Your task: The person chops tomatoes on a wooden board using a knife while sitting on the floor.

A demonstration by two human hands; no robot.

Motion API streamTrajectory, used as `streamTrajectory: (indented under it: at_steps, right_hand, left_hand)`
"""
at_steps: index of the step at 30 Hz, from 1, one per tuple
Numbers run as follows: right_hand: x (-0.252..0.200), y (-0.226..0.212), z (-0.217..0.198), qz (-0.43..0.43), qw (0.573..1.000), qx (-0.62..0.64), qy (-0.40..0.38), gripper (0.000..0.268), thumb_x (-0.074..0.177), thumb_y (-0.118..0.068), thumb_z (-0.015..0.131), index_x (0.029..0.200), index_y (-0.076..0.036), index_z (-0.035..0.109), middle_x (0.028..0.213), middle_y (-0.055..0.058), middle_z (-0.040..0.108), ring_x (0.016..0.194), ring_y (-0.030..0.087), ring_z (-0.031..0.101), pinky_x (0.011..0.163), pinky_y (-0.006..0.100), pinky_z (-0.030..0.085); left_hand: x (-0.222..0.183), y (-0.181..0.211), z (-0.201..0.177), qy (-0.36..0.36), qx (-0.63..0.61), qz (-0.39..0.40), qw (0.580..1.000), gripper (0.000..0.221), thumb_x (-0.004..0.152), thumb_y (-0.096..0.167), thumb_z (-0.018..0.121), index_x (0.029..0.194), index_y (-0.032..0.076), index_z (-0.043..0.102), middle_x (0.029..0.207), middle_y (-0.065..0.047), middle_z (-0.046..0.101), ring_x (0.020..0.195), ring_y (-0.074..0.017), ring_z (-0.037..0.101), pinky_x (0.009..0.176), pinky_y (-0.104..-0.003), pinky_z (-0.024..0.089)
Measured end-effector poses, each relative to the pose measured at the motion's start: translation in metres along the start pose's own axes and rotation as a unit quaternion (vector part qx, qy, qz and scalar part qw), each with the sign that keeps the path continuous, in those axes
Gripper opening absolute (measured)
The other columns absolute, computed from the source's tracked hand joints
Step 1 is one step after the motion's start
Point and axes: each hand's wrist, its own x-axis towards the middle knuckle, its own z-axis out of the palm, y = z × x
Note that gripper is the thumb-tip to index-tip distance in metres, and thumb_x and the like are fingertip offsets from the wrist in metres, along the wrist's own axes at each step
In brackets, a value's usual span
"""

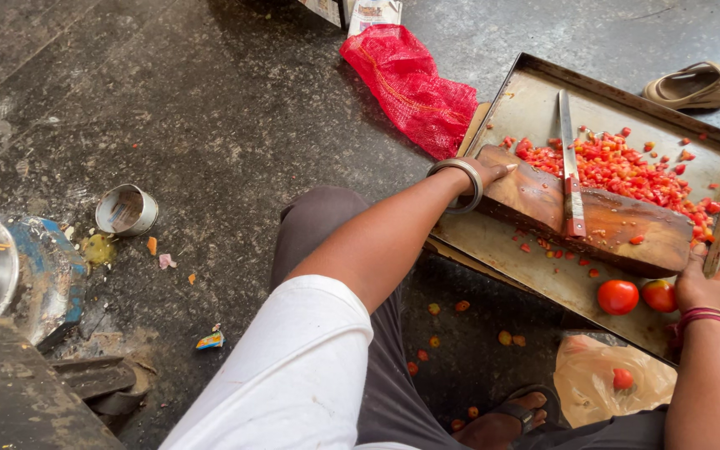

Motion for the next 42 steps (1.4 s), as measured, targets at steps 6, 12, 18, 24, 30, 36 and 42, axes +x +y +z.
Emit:
streamTrajectory:
  at_steps: [6, 12, 18, 24, 30, 36, 42]
  right_hand:
    - [0.011, 0.003, 0.006, -0.029, 0.999, -0.034, 0.020, 0.085, 0.103, -0.080, 0.049, 0.137, -0.003, 0.053, 0.124, 0.036, 0.062, 0.113, 0.053, 0.060, 0.094, 0.058, 0.046]
    - [0.019, 0.011, 0.009, -0.016, 1.000, -0.024, 0.010, 0.086, 0.104, -0.079, 0.051, 0.136, 0.000, 0.053, 0.126, 0.036, 0.062, 0.115, 0.053, 0.061, 0.095, 0.057, 0.047]
    - [0.010, 0.006, 0.004, -0.006, 1.000, -0.026, 0.001, 0.086, 0.104, -0.081, 0.051, 0.137, -0.002, 0.054, 0.126, 0.037, 0.062, 0.113, 0.053, 0.061, 0.092, 0.059, 0.048]
    - [-0.002, -0.004, -0.002, 0.035, 0.999, -0.014, -0.013, 0.087, 0.101, -0.079, 0.054, 0.140, -0.002, 0.049, 0.127, 0.037, 0.061, 0.099, 0.054, 0.066, 0.078, 0.060, 0.054]
    - [0.000, -0.004, -0.001, 0.027, 0.999, -0.030, -0.009, 0.087, 0.102, -0.079, 0.056, 0.144, -0.003, 0.049, 0.129, 0.038, 0.060, 0.100, 0.054, 0.066, 0.079, 0.059, 0.054]
    - [0.000, -0.007, 0.005, 0.010, 0.999, -0.034, -0.015, 0.089, 0.101, -0.081, 0.053, 0.146, -0.004, 0.047, 0.131, 0.039, 0.059, 0.112, 0.054, 0.061, 0.091, 0.059, 0.048]
    - [0.020, 0.010, 0.010, -0.005, 0.999, -0.033, -0.012, 0.090, 0.099, -0.081, 0.050, 0.145, -0.003, 0.048, 0.133, 0.038, 0.060, 0.124, 0.054, 0.057, 0.105, 0.058, 0.043]
  left_hand:
    - [0.002, 0.001, 0.001, 0.008, 0.006, -0.011, 1.000, 0.111, 0.079, 0.090, 0.037, 0.137, -0.001, 0.063, 0.146, -0.024, 0.057, 0.137, -0.0349, 0.056, 0.113, -0.041, 0.042]
    - [0.004, 0.001, 0.001, 0.005, 0.017, 0.009, 1.000, 0.109, 0.081, 0.089, 0.035, 0.137, -0.001, 0.063, 0.145, -0.023, 0.058, 0.136, -0.0356, 0.057, 0.113, -0.042, 0.042]
    - [-0.003, 0.005, -0.002, 0.002, 0.022, -0.012, 1.000, 0.109, 0.081, 0.090, 0.035, 0.134, 0.000, 0.066, 0.143, -0.023, 0.062, 0.133, -0.0341, 0.061, 0.110, -0.042, 0.045]
    - [-0.013, 0.009, -0.007, -0.005, 0.023, -0.007, 1.000, 0.104, 0.082, 0.088, 0.033, 0.135, 0.004, 0.066, 0.140, -0.023, 0.063, 0.128, -0.0340, 0.063, 0.108, -0.043, 0.046]
    - [-0.007, 0.007, -0.005, -0.006, 0.022, 0.012, 1.000, 0.101, 0.082, 0.086, 0.033, 0.136, 0.007, 0.064, 0.140, -0.023, 0.062, 0.128, -0.0345, 0.063, 0.107, -0.043, 0.045]
    - [0.011, -0.001, 0.003, 0.002, 0.050, 0.038, 0.998, 0.105, 0.082, 0.087, 0.031, 0.136, 0.004, 0.065, 0.140, -0.026, 0.061, 0.130, -0.0378, 0.060, 0.111, -0.044, 0.042]
    - [-0.004, 0.001, -0.003, 0.006, 0.019, -0.009, 1.000, 0.110, 0.079, 0.090, 0.035, 0.136, 0.000, 0.064, 0.144, -0.024, 0.059, 0.134, -0.0359, 0.059, 0.113, -0.041, 0.043]
